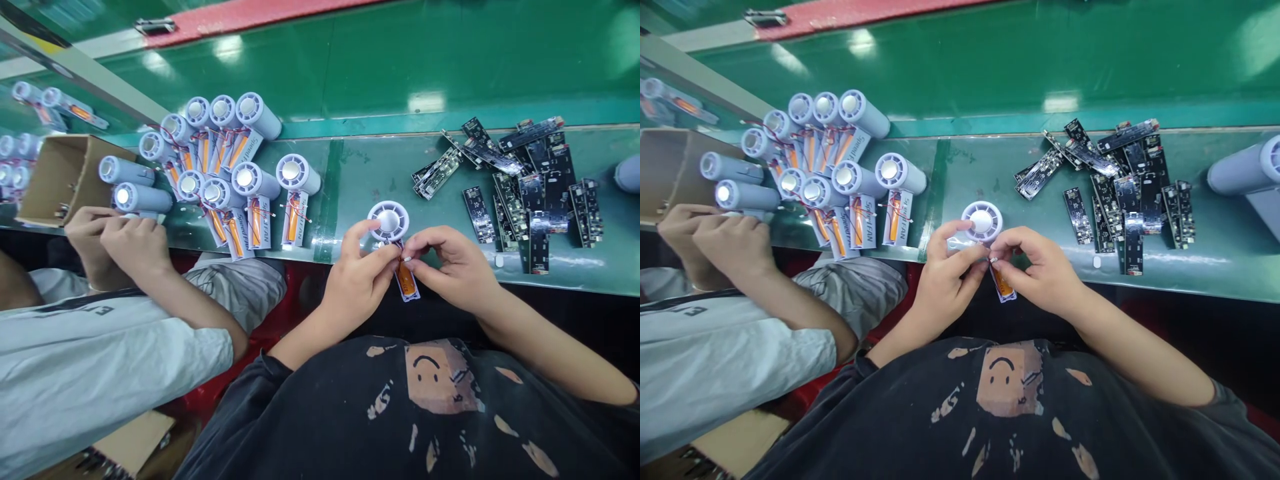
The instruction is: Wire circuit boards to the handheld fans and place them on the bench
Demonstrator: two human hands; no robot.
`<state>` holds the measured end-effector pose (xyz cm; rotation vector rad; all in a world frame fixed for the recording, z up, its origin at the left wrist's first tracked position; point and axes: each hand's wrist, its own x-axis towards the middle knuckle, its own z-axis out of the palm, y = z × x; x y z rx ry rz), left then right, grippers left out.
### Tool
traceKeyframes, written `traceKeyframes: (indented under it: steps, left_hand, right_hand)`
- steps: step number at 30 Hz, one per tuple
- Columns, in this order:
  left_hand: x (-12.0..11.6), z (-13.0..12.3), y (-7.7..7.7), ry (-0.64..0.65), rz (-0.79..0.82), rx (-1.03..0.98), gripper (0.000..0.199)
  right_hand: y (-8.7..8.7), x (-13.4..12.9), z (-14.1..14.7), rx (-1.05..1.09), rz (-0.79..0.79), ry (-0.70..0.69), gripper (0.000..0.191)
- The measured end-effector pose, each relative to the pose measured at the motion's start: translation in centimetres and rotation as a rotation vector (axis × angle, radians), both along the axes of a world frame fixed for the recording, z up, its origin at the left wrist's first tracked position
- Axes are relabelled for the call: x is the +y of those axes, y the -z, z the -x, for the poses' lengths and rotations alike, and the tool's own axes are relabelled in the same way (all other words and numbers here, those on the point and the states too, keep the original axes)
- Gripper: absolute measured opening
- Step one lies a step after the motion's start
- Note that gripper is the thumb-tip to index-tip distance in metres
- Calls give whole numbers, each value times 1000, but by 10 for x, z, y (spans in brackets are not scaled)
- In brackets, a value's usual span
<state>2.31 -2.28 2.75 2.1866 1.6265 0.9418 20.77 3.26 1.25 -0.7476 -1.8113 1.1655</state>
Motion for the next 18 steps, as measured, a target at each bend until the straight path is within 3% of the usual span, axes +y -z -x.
traceKeyframes:
  steps: [6, 11, 18]
  left_hand:
    - [5, 1, 3, 47, 18, -100, 6]
    - [6, 0, 6, 56, 3, -156, 5]
    - [3, -8, 15, 36, -110, -51, 10]
  right_hand:
    - [-6, 2, 0, -111, -188, 86, 12]
    - [-11, -2, -1, -239, -175, 112, 8]
    - [-12, -4, -3, -263, -161, 117, 3]
